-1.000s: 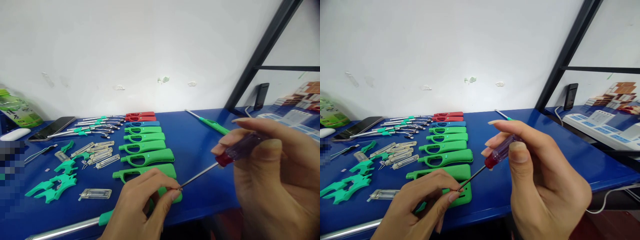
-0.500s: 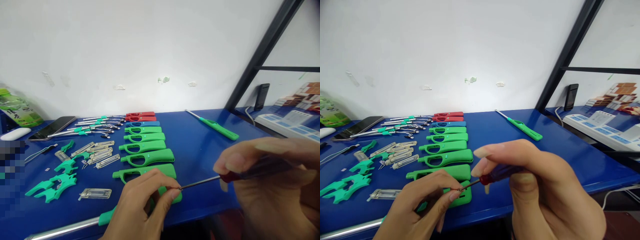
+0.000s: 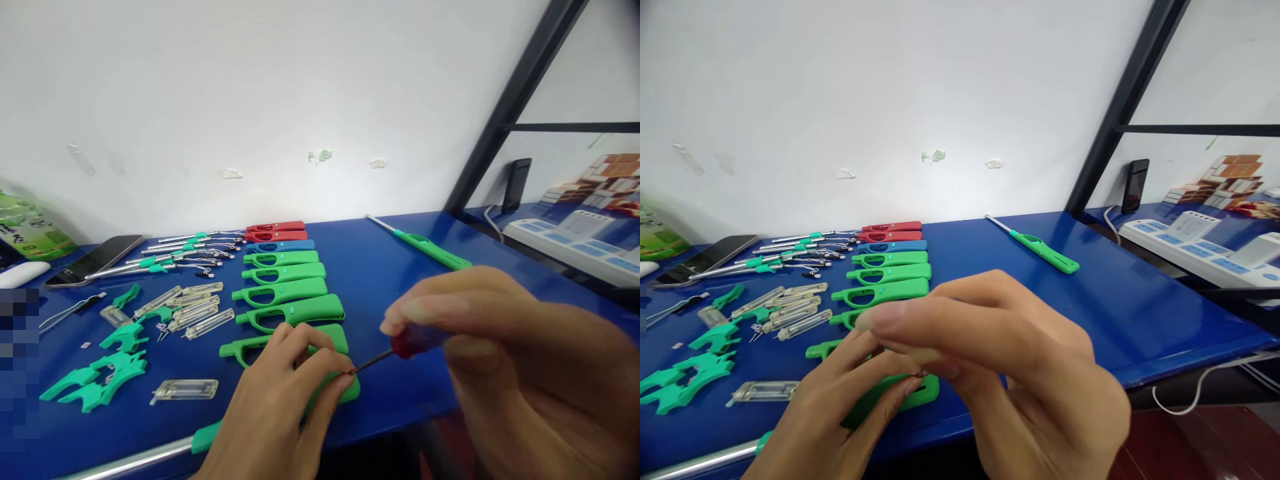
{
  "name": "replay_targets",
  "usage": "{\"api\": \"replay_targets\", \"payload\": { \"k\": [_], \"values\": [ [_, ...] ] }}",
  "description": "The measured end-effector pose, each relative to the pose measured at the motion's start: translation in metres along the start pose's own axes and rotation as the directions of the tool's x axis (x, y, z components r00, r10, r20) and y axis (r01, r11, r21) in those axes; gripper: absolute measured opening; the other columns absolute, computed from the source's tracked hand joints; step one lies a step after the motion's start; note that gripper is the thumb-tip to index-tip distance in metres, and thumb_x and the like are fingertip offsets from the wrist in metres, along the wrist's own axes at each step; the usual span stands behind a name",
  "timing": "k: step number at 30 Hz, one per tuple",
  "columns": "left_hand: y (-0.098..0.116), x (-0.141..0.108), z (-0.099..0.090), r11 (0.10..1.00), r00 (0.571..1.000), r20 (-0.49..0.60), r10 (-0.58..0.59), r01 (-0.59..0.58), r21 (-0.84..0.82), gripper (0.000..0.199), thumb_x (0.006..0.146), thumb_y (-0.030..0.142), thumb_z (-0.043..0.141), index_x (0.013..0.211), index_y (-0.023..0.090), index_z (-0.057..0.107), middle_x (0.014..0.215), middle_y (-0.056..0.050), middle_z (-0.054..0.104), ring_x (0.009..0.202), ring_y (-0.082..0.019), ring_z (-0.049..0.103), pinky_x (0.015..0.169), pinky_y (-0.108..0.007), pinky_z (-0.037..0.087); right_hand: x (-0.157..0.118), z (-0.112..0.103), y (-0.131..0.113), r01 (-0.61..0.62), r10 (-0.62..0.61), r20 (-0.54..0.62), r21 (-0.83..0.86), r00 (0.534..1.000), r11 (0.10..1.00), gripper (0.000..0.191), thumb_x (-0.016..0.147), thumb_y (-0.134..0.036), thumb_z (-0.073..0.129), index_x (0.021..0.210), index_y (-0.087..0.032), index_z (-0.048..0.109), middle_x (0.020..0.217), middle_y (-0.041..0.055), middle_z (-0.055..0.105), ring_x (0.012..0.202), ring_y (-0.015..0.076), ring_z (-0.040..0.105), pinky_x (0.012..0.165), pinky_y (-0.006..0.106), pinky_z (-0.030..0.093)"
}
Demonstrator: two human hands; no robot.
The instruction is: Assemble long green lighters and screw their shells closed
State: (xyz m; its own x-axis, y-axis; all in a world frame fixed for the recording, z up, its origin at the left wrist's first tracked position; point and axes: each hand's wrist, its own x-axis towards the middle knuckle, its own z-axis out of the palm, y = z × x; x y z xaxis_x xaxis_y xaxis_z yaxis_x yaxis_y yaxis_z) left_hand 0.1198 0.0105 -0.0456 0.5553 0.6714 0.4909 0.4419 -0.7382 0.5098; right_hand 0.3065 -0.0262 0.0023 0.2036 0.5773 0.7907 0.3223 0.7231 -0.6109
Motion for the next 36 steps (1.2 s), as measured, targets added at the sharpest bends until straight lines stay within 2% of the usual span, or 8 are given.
{"api": "replay_targets", "payload": {
  "k": [4, 11, 20, 25, 28, 32, 34, 36],
  "values": [
    [-0.001, 0.003, 0.006, 0.996, 1.0, 0.009, 0.025, -0.026, 0.087, 0.019, 0.108, 0.02, 0.055, 0.108, 0.031, 0.07, 0.111, 0.0, 0.072, 0.099, -0.022, 0.067, 0.09, -0.041, 0.063, 0.002, -0.005, 0.006, 0.042, -0.053, 0.162, 0.072, 0.985, 0.997, 0.028, 0.103, -0.009, 0.067, 0.119, -0.027, 0.081, 0.103, -0.0026, 0.082, 0.085, 0.0116, 0.075, 0.072, 0.023, 0.064],
    [-0.003, 0.003, 0.014, 0.986, 0.998, 0.027, 0.055, -0.059, 0.154, 0.019, 0.107, 0.017, 0.054, 0.106, 0.027, 0.069, 0.108, -0.004, 0.072, 0.099, -0.025, 0.07, 0.092, -0.048, 0.067, 0.004, -0.005, 0.013, 0.036, -0.032, 0.247, -0.014, 0.969, 0.999, 0.025, 0.104, -0.011, 0.066, 0.119, -0.025, 0.08, 0.107, -0.0035, 0.08, 0.094, 0.0079, 0.077, 0.081, 0.017, 0.062],
    [-0.004, -0.003, 0.011, 0.97, 0.996, 0.046, 0.074, -0.082, 0.228, 0.018, 0.11, 0.02, 0.051, 0.111, 0.027, 0.068, 0.111, -0.003, 0.073, 0.099, -0.023, 0.073, 0.086, -0.04, 0.068, 0.007, -0.006, 0.016, 0.024, 0.005, 0.32, -0.087, 0.947, 0.996, 0.027, 0.104, -0.008, 0.064, 0.119, -0.024, 0.08, 0.108, -0.003, 0.081, 0.096, 0.0084, 0.078, 0.084, 0.015, 0.062],
    [-0.001, -0.018, 0.004, 0.909, 0.987, 0.077, 0.142, -0.161, 0.385, 0.026, 0.108, 0.025, 0.054, 0.129, 0.023, 0.069, 0.115, -0.006, 0.076, 0.103, -0.027, 0.073, 0.087, -0.043, 0.065, 0.005, -0.006, 0.016, 0.001, 0.029, 0.319, -0.095, 0.947, 0.996, 0.024, 0.104, -0.016, 0.068, 0.121, -0.028, 0.08, 0.105, -0.003, 0.081, 0.09, 0.0103, 0.077, 0.078, 0.019, 0.062],
    [-0.005, -0.026, 0.001, 0.863, 0.981, 0.107, 0.16, -0.192, 0.467, 0.033, 0.109, 0.024, 0.052, 0.138, 0.025, 0.068, 0.121, -0.006, 0.078, 0.107, -0.028, 0.074, 0.089, -0.044, 0.064, 0.006, -0.003, 0.018, -0.003, 0.042, 0.308, -0.124, 0.95, 0.992, 0.024, 0.104, -0.021, 0.071, 0.125, -0.03, 0.079, 0.096, -0.003, 0.077, 0.081, 0.0102, 0.073, 0.073, 0.022, 0.059],
    [-0.012, -0.032, 0.0, 0.861, 0.971, 0.125, 0.206, -0.24, 0.449, 0.036, 0.111, 0.022, 0.048, 0.141, 0.024, 0.067, 0.124, -0.008, 0.078, 0.11, -0.025, 0.075, 0.09, -0.038, 0.062, 0.007, 0.002, 0.022, 0.019, 0.015, 0.28, -0.12, 0.96, 0.993, 0.015, 0.101, -0.026, 0.077, 0.115, -0.027, 0.082, 0.087, -0.0033, 0.073, 0.074, 0.0097, 0.068, 0.071, 0.022, 0.058],
    [-0.015, -0.033, 0.001, 0.867, 0.971, 0.119, 0.21, -0.241, 0.436, 0.037, 0.113, 0.022, 0.046, 0.144, 0.022, 0.065, 0.125, -0.009, 0.077, 0.111, -0.025, 0.075, 0.09, -0.038, 0.063, 0.008, 0.0, 0.023, 0.008, 0.019, 0.29, -0.092, 0.957, 0.996, 0.016, 0.101, -0.027, 0.077, 0.117, -0.028, 0.082, 0.094, -0.0019, 0.075, 0.08, 0.0107, 0.071, 0.073, 0.022, 0.06],
    [-0.016, -0.035, 0.003, 0.871, 0.971, 0.117, 0.207, -0.237, 0.429, 0.037, 0.113, 0.022, 0.047, 0.146, 0.021, 0.064, 0.127, -0.009, 0.076, 0.113, -0.025, 0.074, 0.091, -0.039, 0.063, 0.007, -0.004, 0.022, -0.024, 0.043, 0.339, -0.06, 0.94, 0.998, 0.025, 0.105, -0.024, 0.069, 0.128, -0.029, 0.079, 0.115, 0.0004, 0.079, 0.093, 0.0127, 0.074, 0.08, 0.022, 0.063]
  ]
}}
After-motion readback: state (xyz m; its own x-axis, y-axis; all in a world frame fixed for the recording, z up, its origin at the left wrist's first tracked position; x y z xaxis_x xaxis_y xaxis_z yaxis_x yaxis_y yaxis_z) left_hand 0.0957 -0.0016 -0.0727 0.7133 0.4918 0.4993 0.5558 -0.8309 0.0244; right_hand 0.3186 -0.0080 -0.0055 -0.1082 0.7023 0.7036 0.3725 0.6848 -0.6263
